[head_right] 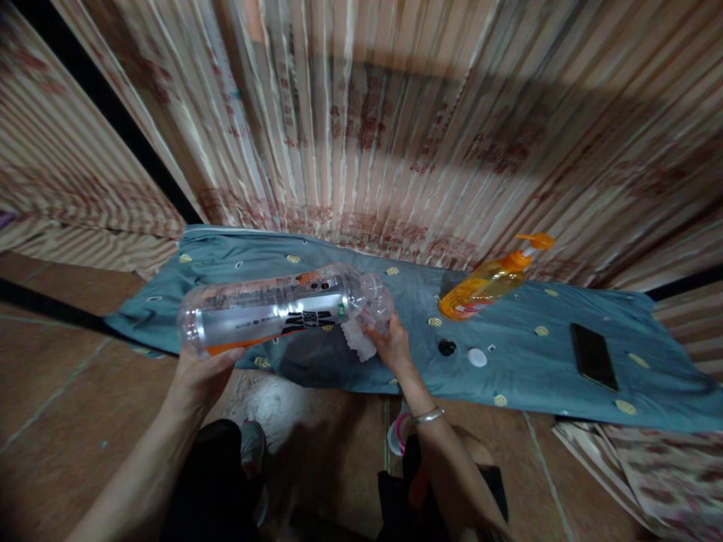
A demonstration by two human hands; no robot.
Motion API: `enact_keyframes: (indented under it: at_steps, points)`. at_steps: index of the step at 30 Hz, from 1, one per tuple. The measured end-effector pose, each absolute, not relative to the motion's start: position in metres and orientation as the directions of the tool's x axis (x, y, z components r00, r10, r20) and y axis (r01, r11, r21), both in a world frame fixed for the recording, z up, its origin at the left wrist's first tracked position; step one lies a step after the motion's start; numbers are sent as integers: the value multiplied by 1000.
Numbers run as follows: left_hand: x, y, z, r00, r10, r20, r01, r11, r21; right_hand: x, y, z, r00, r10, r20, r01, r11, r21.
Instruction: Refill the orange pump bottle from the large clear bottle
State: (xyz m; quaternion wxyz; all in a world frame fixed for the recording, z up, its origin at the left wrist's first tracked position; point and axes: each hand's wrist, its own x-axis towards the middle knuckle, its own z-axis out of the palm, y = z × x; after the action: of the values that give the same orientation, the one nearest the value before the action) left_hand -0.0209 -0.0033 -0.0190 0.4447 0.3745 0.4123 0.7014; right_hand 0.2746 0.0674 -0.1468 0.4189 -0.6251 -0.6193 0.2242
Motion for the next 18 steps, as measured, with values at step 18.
enact_keyframes:
  at_steps: [18]
  points:
    - [-21,-4,-19,-336,930,147,-301,-254,919,275,68,-147,137,968,211,594,91,-800]
